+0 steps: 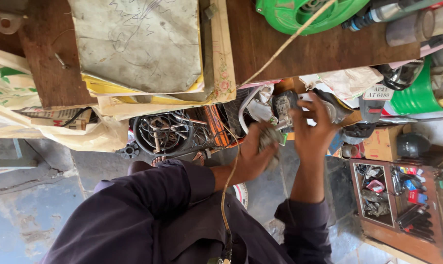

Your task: The person wipes a small metal part with a cloth, then picks up a bolt and wipes it as well. They continue to wipe the metal part and the bolt repeatedly, occasionally moving around the cluttered workshop.

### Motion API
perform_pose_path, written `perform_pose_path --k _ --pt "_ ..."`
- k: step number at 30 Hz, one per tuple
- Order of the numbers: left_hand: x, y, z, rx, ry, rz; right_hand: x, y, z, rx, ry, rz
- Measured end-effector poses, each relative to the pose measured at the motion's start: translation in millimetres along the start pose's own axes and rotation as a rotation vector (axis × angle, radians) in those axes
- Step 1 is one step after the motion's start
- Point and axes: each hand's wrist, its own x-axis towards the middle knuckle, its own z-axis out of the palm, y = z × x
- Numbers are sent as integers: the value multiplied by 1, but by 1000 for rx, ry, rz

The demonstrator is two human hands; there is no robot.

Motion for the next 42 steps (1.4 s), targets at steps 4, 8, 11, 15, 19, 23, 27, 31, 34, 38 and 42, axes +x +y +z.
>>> perform_pose_path --k 4,8,11,15,19,23,27,31,34,38,42 --pt "21 4 8 -481 166 -120 -30 -9 7 82 -251 55" --pt "13 28 21 -431 63 -150 -45 18 15 -47 -191 71" --pt "3 51 21 -361 -122 -5 -43 46 15 182 -45 259" --pt "7 70 21 119 -221 307 -51 51 0 610 234 72" --pt "22 73 31 242 -210 402 -68 37 1 936 257 255" --pt "14 73 34 1 -360 391 -68 52 3 -290 404 -106" --pt "9 72 24 -67 -469 295 -60 86 -19 423 403 100" --pt "19 79 30 -93 -303 255 -54 83 -26 278 434 -99" --pt "28 88 35 294 -14 563 -61 45 -10 1364 325 336" --pt "36 93 30 315 50 442 -104 -23 20 1136 98 322" --pt "35 85 26 216 15 384 -108 -48 7 1072 -60 308"
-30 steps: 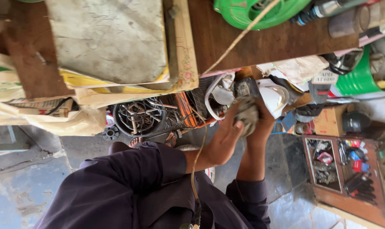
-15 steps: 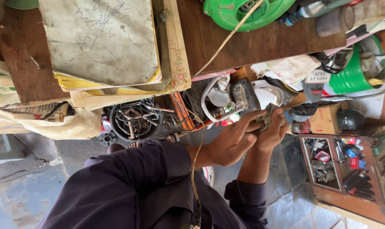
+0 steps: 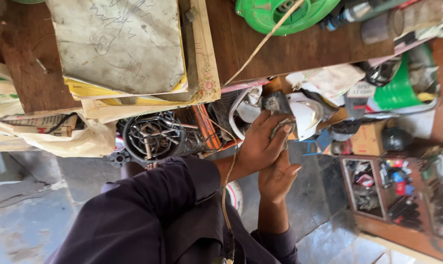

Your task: The person wipes a small metal part with a cloth, then picks up a bolt and wipes it as well. They continue to wipe the metal part and the bolt repeatedly, occasionally moving around the cluttered workshop.

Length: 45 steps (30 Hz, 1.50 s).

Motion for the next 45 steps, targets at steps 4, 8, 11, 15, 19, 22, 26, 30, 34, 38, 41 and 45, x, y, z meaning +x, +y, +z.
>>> perform_pose_path --k 4,8,11,15,19,22,26,30,34,38,41,45 --pt "-5 -9 7 -31 -16 -79 2 -14 -1 -181 -39 -53" --pt "-9 -17 11 -66 -79 -277 -5 -22 -4 -163 -64 -42" --pt "-14 -27 23 -147 -114 -587 -12 -34 -10 -131 -53 -58" --pt "-18 -45 52 -683 -32 -534 -13 -40 -15 -554 102 -276" --pt "-50 -37 64 -902 -402 -617 8 -19 -33 -1290 332 -661" --pt "-63 -20 49 -817 -559 -339 23 -6 -64 -1000 659 -565" --pt "-69 12 26 -659 -433 -246 26 -11 -100 -338 618 -391" --pt "-58 16 21 -217 -302 -32 8 -5 -71 -45 517 -312" --pt "-55 -7 31 -280 -123 -117 -8 -8 -23 -185 426 -467" --pt "-65 -38 40 -577 10 -337 10 -52 -33 472 263 -466" --pt "-71 -55 42 -807 95 -552 19 -71 -45 780 204 -388" --pt "-75 -59 41 -778 160 -673 18 -68 -36 695 125 -317"
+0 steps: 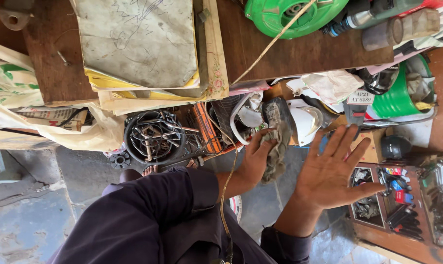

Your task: The person wipes a small metal part with a cloth, then picks up a bolt and wipes it as well. They continue to wipe the metal part and the bolt repeatedly, occasionally moving around the cluttered workshop.

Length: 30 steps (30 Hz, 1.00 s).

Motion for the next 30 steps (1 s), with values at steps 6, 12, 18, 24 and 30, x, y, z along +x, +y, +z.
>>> perform_pose_path --k 6,12,18,24,30 --pt "-9 7 7 -58 -254 -74 -14 36 14 318 333 -251" --pt "-4 2 5 -9 -182 -118 -15 19 11 -55 79 -163" --pt "2 17 11 -22 -194 204 -16 14 -12 -244 -140 -55" --pt "-3 45 9 491 -322 360 -19 -7 -34 -344 -160 -4" --pt "-2 52 -12 914 -630 522 -16 -48 -42 -876 -378 304"
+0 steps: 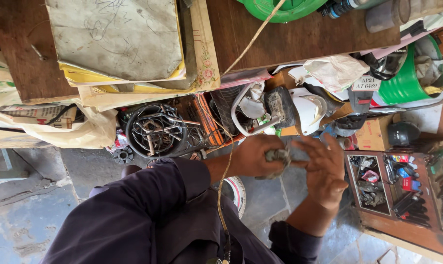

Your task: The person wipes a small metal part with a cloth, then picks up a bolt and wipes it as well. They continue to wipe the metal part and the bolt repeatedly, occasionally moving around the cluttered workshop.

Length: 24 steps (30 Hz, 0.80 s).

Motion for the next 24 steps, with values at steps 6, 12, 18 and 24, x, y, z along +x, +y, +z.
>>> perform_pose_path --k 6,12,18,24 --pt "-9 0 1 110 -113 139 0 -5 -6 -5 -155 82" --pt "-3 6 -1 161 38 58 1 -7 -1 41 -198 -20" --pt "6 -11 5 95 247 -125 5 1 17 -206 32 20" --pt "24 -21 41 -679 359 -361 20 31 45 -951 30 -280"
